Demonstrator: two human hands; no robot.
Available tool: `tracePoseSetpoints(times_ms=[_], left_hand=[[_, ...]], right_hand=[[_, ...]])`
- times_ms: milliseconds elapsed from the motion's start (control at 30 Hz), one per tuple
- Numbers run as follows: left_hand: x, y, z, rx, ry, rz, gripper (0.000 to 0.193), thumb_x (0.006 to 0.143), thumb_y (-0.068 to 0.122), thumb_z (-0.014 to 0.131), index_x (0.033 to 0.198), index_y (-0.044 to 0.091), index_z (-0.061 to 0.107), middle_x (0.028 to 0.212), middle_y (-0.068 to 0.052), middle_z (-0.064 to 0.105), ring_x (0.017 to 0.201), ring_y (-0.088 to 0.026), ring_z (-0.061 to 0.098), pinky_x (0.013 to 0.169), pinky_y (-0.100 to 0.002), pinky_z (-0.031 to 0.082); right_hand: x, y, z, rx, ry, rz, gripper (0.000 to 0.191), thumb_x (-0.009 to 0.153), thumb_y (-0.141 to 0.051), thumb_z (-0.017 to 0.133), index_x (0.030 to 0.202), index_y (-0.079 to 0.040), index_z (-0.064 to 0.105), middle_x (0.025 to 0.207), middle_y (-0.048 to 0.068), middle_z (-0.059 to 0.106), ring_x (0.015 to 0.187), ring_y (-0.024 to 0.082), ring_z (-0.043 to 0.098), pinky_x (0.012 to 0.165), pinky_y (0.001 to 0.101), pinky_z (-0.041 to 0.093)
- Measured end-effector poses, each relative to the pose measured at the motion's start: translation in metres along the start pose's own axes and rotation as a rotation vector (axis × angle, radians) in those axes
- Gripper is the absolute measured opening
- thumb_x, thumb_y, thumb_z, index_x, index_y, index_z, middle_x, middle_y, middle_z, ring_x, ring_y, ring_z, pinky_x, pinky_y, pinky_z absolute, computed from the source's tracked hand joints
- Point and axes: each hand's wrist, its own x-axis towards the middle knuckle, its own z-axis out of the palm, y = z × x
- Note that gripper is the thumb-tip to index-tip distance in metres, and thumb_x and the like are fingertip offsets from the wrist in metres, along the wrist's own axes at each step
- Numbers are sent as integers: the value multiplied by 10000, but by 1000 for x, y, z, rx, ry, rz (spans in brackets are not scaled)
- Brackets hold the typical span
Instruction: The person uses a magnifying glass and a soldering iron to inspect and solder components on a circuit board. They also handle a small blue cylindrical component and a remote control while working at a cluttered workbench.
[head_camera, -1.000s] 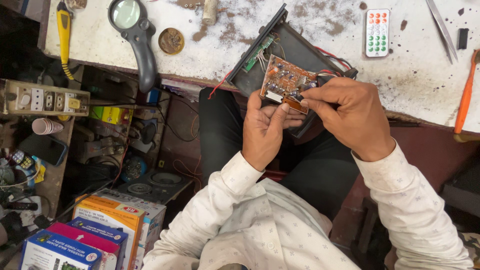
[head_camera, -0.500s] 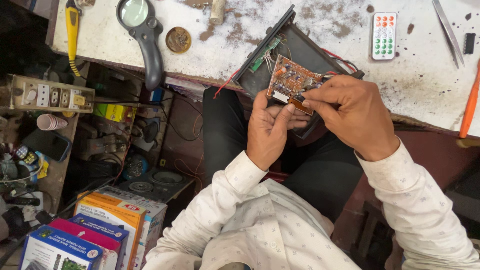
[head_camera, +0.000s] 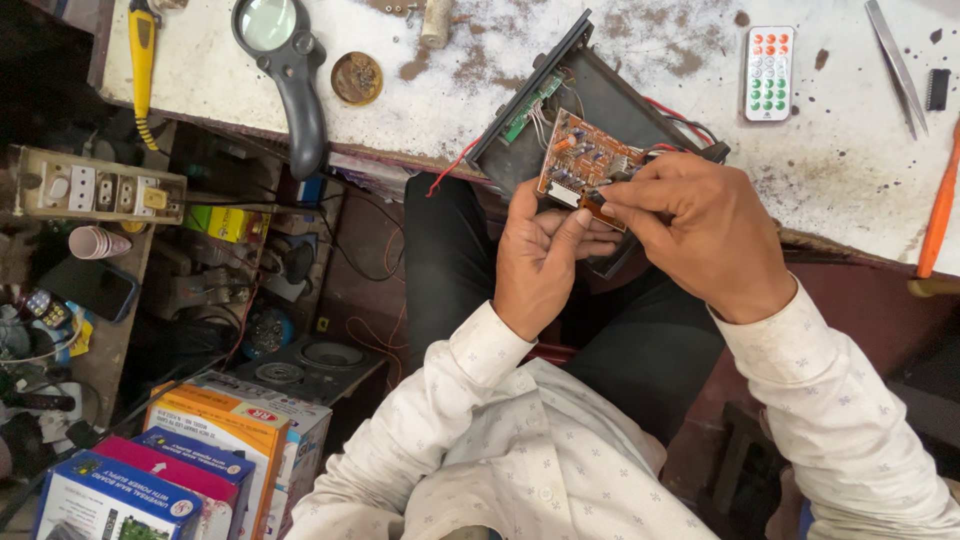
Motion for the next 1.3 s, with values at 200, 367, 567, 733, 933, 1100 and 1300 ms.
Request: tracePoseSetpoints(times_ms=[200,367,567,733,933,1100,1300], left_hand=[[0,3,3,-26,4,15,370,1095,41,511,1413,-15,330,1053,-216,713,934,-274,753,861,-387,649],[8,15,6,-58,-15,20,325,1084,61,550,1337,-32,369,1050,-227,724,908,-270,753,822,-371,639],[19,27,16,-75,-33,46,244,1083,70,568,1209,-34,387,1043,-244,725,898,-256,748,768,-353,632],[27,45,30,9,-49,14,248,1066,99,603,1208,-40,453,1065,-229,747,909,-218,753,785,-316,629],[36,93,36,1131,64,252,238,937,165,788,1113,58,671,874,-115,752,870,-271,725,782,-369,552],[85,118,20,1242,-332,803,528,858,148,802,1318,23,575,1263,-200,613,1234,-383,547,1080,-445,424],[120,114,8,1298,-607,626,481,906,284,768,1274,18,607,1133,-154,654,1113,-385,585,1072,-481,399]], right_hand=[[-1,1,0,15,4,8,166,896,-78,786,1060,-61,798,862,103,713,646,212,658,584,320,488],[-6,4,-10,97,23,35,219,898,-44,793,1112,-13,759,953,106,722,667,146,669,590,274,515],[-19,2,-14,162,112,23,394,848,-53,834,1224,-20,721,1125,116,708,738,119,652,618,252,527],[-21,11,-10,109,192,76,368,883,-32,824,1239,-23,731,1140,111,718,724,120,654,614,259,505],[-9,33,-21,315,158,162,301,925,-11,762,1224,-15,729,1062,79,711,850,97,695,679,230,558],[9,45,-31,440,89,188,280,956,9,709,1234,27,718,990,72,738,800,87,676,708,221,551],[22,47,-35,462,39,287,287,945,0,697,1228,43,717,938,80,761,715,88,661,624,223,524]])
